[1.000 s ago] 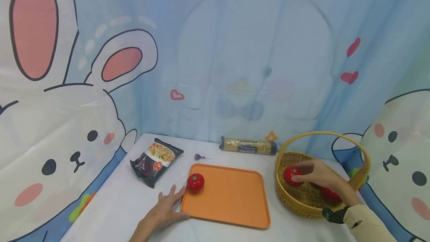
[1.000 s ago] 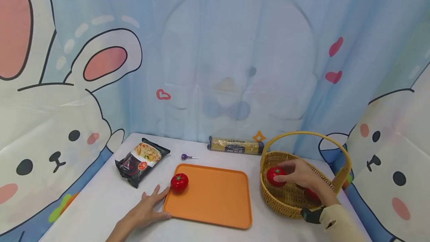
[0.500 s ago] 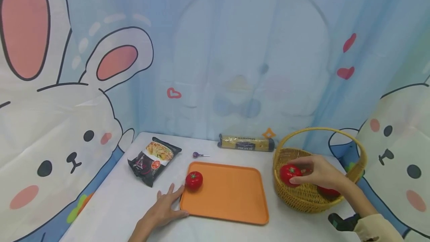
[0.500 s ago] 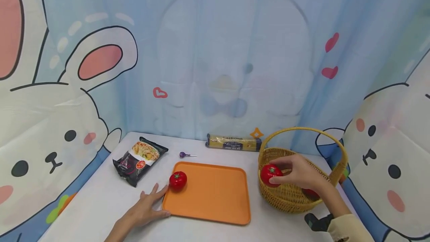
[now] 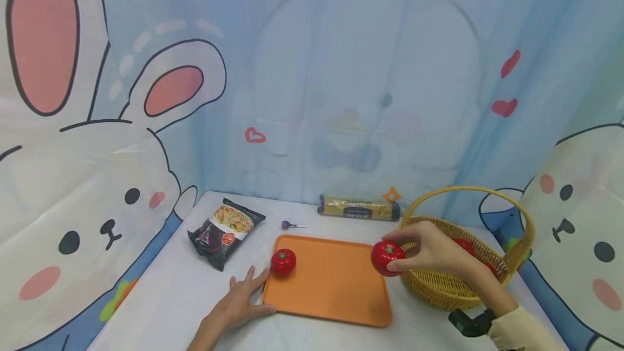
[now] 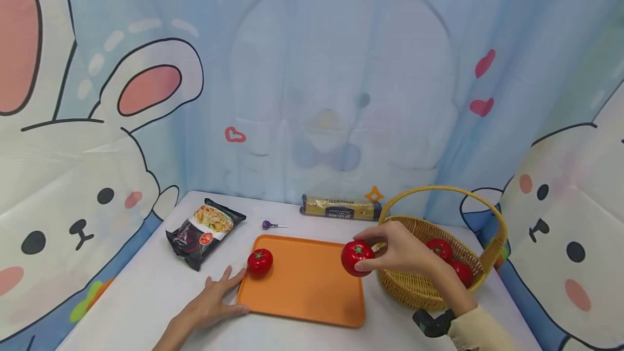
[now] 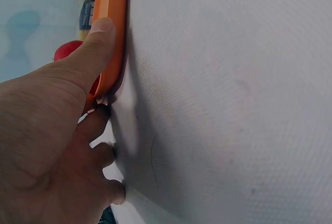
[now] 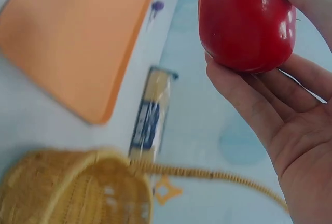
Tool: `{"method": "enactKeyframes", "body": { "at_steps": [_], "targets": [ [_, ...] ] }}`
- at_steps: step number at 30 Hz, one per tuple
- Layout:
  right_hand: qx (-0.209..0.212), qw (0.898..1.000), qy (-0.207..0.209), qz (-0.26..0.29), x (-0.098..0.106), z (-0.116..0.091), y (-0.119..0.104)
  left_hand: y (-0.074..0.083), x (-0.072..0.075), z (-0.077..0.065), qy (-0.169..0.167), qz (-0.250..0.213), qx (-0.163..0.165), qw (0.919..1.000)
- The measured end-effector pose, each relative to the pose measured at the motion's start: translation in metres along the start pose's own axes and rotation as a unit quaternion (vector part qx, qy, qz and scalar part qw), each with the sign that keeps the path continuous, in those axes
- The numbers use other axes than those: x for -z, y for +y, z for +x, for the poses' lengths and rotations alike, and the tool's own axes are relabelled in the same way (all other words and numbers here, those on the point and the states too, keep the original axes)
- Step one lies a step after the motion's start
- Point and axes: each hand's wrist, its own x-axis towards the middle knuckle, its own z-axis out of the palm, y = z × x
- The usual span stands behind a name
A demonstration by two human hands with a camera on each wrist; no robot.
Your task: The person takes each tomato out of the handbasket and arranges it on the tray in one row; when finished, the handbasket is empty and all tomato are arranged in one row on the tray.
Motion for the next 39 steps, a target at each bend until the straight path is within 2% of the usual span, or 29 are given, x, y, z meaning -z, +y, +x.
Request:
{"method": "enactKeyframes", "body": {
  "at_steps": [5, 11, 19, 28, 32, 39],
  "targets": [
    [0.024, 1.0, -0.009, 0.006, -0.015, 0.018, -0.009, -0.001, 0.001, 0.002, -0.003, 0.001, -0.003, 1.0],
    [0.046, 0.999, -0.006, 0.014, -0.043, 0.045, -0.008, -0.002, 0.001, 0.002, -0.001, -0.002, 0.0, 1.0],
    [0.049, 0.999, -0.005, 0.015, -0.073, 0.068, 0.0, -0.002, -0.001, 0.003, -0.012, -0.008, -0.008, 0.9999],
    [-0.003, 1.0, -0.002, 0.024, -0.106, 0.087, 0.015, -0.003, -0.002, 0.002, -0.021, -0.004, 0.0, 0.9998],
    [-0.006, 1.0, 0.009, 0.02, -0.12, 0.095, 0.02, -0.001, -0.001, 0.003, -0.023, -0.006, 0.001, 0.9997],
    [-0.039, 0.999, 0.026, 0.007, -0.138, 0.108, 0.025, -0.002, 0.001, 0.002, -0.015, -0.008, -0.003, 0.9999]
  ]
}}
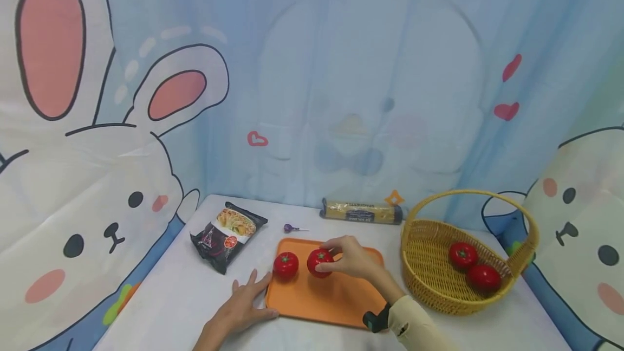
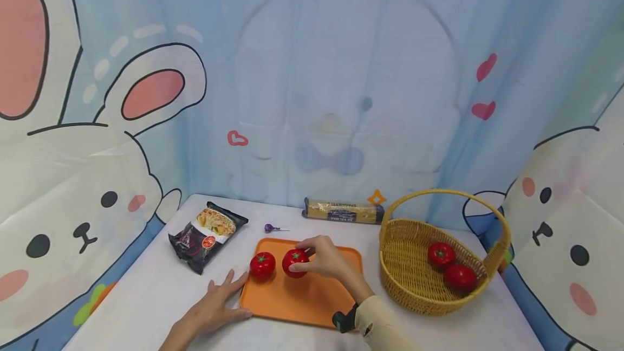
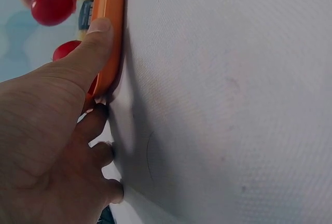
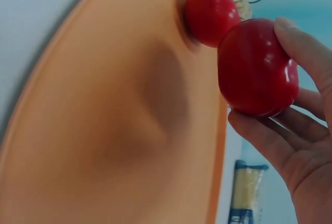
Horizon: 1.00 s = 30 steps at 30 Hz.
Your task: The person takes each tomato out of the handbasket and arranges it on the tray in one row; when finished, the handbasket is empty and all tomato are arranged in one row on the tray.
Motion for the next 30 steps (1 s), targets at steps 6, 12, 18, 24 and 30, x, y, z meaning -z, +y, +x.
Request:
{"method": "enactKeyframes", "body": {
  "at_steps": [6, 12, 18, 24, 30],
  "targets": [
    [-0.039, 0.999, 0.005, 0.004, -0.017, 0.006, 0.001, -0.001, -0.001, 0.0, 0.005, 0.005, -0.007, 0.9999],
    [-0.05, 0.999, 0.013, 0.009, -0.03, 0.009, 0.005, -0.002, -0.002, 0.001, -0.001, 0.002, -0.006, 1.0],
    [-0.055, 0.998, 0.021, 0.009, -0.037, 0.009, 0.009, -0.001, -0.002, 0.001, -0.004, 0.003, -0.004, 1.0],
    [-0.052, 0.998, 0.024, 0.013, -0.04, 0.01, 0.01, -0.001, -0.002, 0.001, 0.001, 0.007, -0.013, 0.9999],
    [-0.045, 0.998, 0.023, 0.023, -0.042, 0.011, 0.013, -0.003, -0.002, 0.001, -0.003, 0.003, -0.013, 0.9999]
  ]
}}
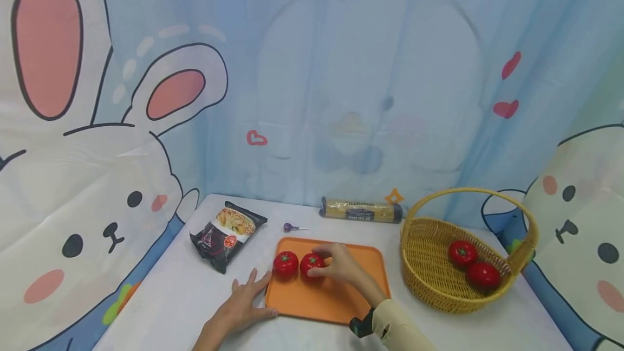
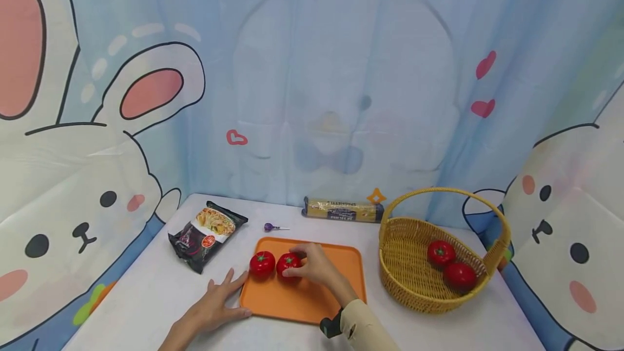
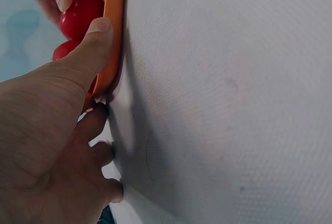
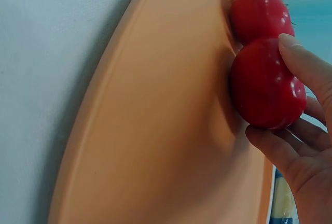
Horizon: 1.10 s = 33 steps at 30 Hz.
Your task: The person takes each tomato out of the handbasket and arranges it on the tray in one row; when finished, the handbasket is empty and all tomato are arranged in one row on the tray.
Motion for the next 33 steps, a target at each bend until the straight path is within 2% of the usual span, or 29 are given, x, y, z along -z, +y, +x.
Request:
{"method": "enactKeyframes", "body": {
  "at_steps": [13, 18, 22, 25, 27, 30, 33],
  "targets": [
    [0.005, 0.999, 0.014, 0.043, -0.005, -0.005, 0.008, 0.001, 0.001, 0.001, -0.001, -0.001, 0.007, 1.0],
    [-0.008, 0.998, 0.015, 0.055, 0.004, -0.008, 0.004, 0.001, 0.001, 0.0, 0.002, -0.003, -0.003, 1.0],
    [0.033, 0.998, 0.03, 0.046, 0.037, -0.017, -0.006, 0.001, 0.0, 0.001, -0.001, -0.002, -0.006, 1.0],
    [0.097, 0.994, 0.04, 0.032, 0.074, -0.028, -0.016, 0.001, -0.001, 0.002, -0.002, 0.0, -0.002, 1.0],
    [0.124, 0.991, 0.04, 0.021, 0.101, -0.037, -0.022, 0.001, -0.001, 0.002, -0.002, 0.0, 0.001, 1.0],
    [0.135, 0.99, 0.03, 0.012, 0.141, -0.053, -0.025, 0.001, -0.001, 0.0, 0.003, 0.002, -0.006, 1.0],
    [0.12, 0.993, 0.019, 0.005, 0.176, -0.069, -0.02, 0.0, 0.0, -0.002, 0.006, 0.002, -0.007, 1.0]
  ]
}}
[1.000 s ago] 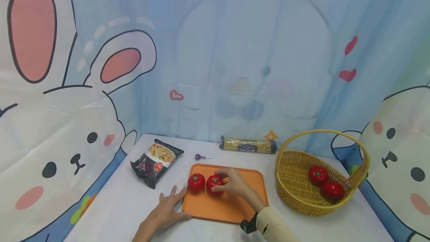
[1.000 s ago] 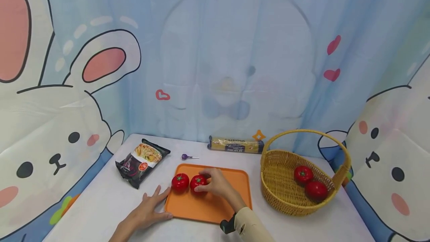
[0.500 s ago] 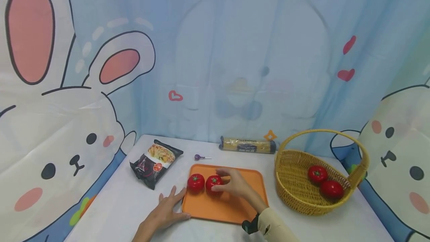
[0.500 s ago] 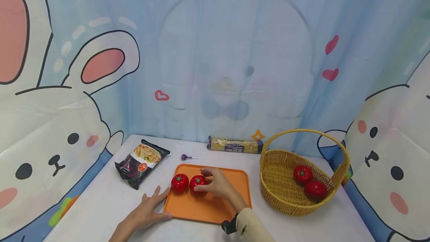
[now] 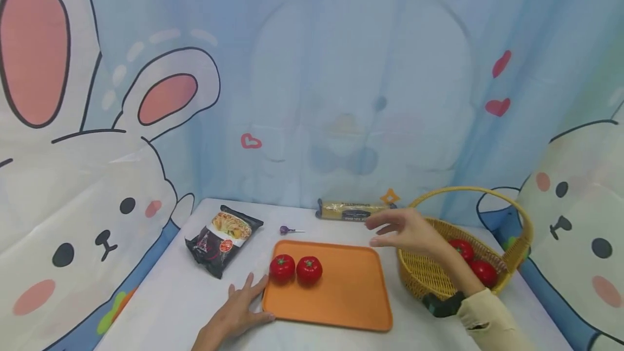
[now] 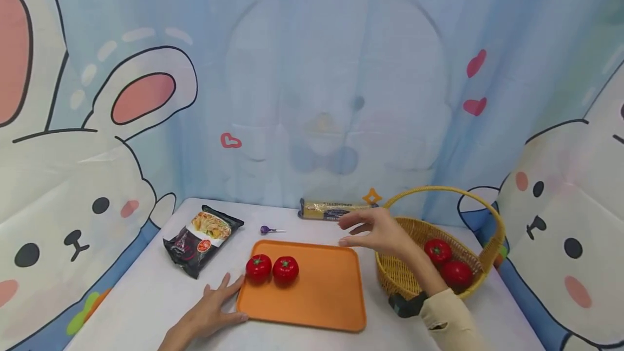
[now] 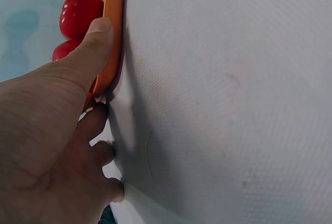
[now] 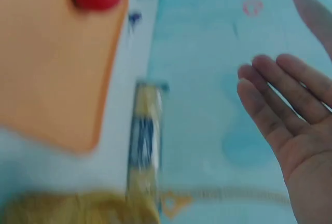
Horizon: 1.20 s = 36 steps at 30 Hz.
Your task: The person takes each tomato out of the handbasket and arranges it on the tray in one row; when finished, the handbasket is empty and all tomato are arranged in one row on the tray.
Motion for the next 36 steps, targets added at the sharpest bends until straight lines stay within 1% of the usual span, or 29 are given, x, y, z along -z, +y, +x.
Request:
{"method": "enactKeyframes", "body": {
  "at_steps": [3, 6, 8, 10, 13, 17, 18, 21, 23, 24, 27, 31, 34, 36],
  "targets": [
    [-0.018, 1.0, -0.009, 0.0, 0.031, -0.016, 0.012, 0.002, 0.0, -0.002, 0.001, 0.0, 0.001, 1.0],
    [-0.045, 0.999, -0.011, 0.003, 0.057, -0.034, 0.033, 0.004, 0.0, -0.001, -0.001, -0.002, 0.006, 1.0],
    [-0.075, 0.997, -0.002, 0.008, 0.068, -0.043, 0.051, 0.004, 0.001, -0.001, 0.0, -0.002, 0.011, 0.9999],
    [-0.12, 0.993, 0.011, 0.004, 0.077, -0.053, 0.067, 0.004, 0.002, -0.001, 0.002, -0.003, 0.019, 0.9998],
    [-0.192, 0.98, 0.042, 0.005, 0.085, -0.067, 0.094, 0.005, 0.002, 0.0, 0.001, 0.001, 0.023, 0.9997],
    [-0.272, 0.958, 0.094, -0.007, 0.088, -0.085, 0.13, 0.003, 0.002, 0.0, 0.0, 0.001, 0.015, 0.9999],
    [-0.29, 0.951, 0.108, -0.012, 0.088, -0.089, 0.137, 0.003, 0.002, 0.0, 0.0, 0.001, 0.015, 0.9999],
    [-0.324, 0.934, 0.149, -0.027, 0.085, -0.097, 0.154, 0.002, 0.001, 0.0, 0.001, 0.002, 0.013, 0.9999],
    [-0.332, 0.926, 0.174, -0.041, 0.082, -0.101, 0.161, 0.001, -0.001, 0.0, 0.002, 0.003, 0.017, 0.9999],
    [-0.331, 0.924, 0.184, -0.054, 0.081, -0.102, 0.164, 0.001, -0.001, 0.001, 0.002, 0.004, 0.02, 0.9998],
    [-0.327, 0.921, 0.196, -0.081, 0.079, -0.104, 0.168, 0.0, -0.002, 0.001, 0.003, 0.004, 0.026, 0.9997],
    [-0.329, 0.921, 0.178, -0.11, 0.077, -0.102, 0.172, 0.0, -0.002, 0.001, 0.0, 0.004, 0.03, 0.9996],
    [-0.321, 0.922, 0.163, -0.144, 0.074, -0.097, 0.174, 0.0, -0.002, 0.001, 0.001, 0.007, 0.031, 0.9995],
    [-0.321, 0.922, 0.152, -0.153, 0.072, -0.093, 0.175, 0.001, -0.001, 0.0, 0.002, 0.009, 0.032, 0.9995]
  ]
}}
